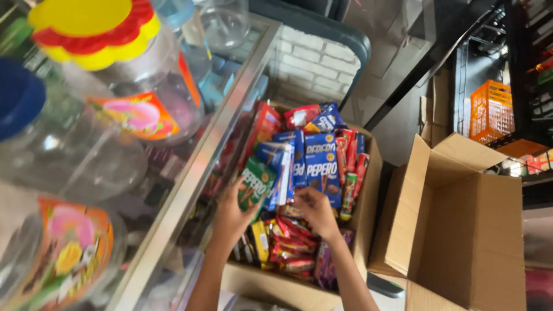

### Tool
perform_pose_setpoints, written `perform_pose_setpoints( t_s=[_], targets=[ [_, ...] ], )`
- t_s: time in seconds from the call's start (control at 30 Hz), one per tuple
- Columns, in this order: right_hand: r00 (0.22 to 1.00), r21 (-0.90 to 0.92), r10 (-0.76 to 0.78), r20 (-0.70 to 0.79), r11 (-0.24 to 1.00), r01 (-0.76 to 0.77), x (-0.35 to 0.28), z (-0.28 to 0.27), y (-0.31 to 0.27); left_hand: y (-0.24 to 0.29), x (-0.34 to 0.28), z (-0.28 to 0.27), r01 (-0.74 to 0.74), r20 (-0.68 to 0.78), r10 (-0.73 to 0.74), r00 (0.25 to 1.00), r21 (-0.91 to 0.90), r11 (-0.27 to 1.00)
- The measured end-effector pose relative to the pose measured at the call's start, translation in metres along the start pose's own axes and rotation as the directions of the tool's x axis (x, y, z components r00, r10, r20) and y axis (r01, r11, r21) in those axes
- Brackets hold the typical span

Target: The person takes various snack items, including packaged cookies, chocolate bars, and instant noodles, from a cardboard box and arranges them on a glass display counter. The person repeatedly moves between the box and the counter to organize the products.

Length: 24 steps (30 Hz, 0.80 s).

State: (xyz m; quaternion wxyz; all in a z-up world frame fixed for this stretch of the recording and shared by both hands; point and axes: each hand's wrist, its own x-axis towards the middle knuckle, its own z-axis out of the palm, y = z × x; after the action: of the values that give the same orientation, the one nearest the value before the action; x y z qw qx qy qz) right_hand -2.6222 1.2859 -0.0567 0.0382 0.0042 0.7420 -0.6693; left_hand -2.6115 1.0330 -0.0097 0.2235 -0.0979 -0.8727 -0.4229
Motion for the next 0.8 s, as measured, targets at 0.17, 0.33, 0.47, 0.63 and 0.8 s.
perform_pose_setpoints(
  t_s=[0.17, 0.33, 0.47, 0.63, 0.8],
  targets=[
    [0.994, 0.008, -0.093, -0.059, 0.996, 0.094, 0.036, 0.020, 0.011, -0.042, 0.032, 0.035, 0.102, 0.208, -0.076, 0.975, -0.116, 0.988],
    [0.978, -0.219, -0.118, -0.172, 0.972, 0.078, 0.072, 0.038, 0.052, -0.057, 0.039, 0.061, 0.058, 0.233, -0.060, 0.971, 0.015, 0.998],
    [0.927, -0.323, -0.257, -0.273, 0.932, 0.163, 0.095, 0.049, 0.068, -0.038, 0.050, 0.049, 0.227, 0.221, -0.232, 0.947, 0.045, 0.973],
    [0.939, -0.276, -0.130, -0.318, 0.960, 0.039, 0.113, 0.049, 0.072, -0.029, 0.054, 0.061, 0.423, 0.139, -0.408, 0.903, -0.107, 0.900],
    [0.912, -0.259, -0.128, -0.390, 0.965, 0.025, 0.099, 0.043, 0.093, -0.047, 0.046, 0.088, 0.260, 0.030, -0.258, 0.966, -0.142, 0.955]
  ],
)
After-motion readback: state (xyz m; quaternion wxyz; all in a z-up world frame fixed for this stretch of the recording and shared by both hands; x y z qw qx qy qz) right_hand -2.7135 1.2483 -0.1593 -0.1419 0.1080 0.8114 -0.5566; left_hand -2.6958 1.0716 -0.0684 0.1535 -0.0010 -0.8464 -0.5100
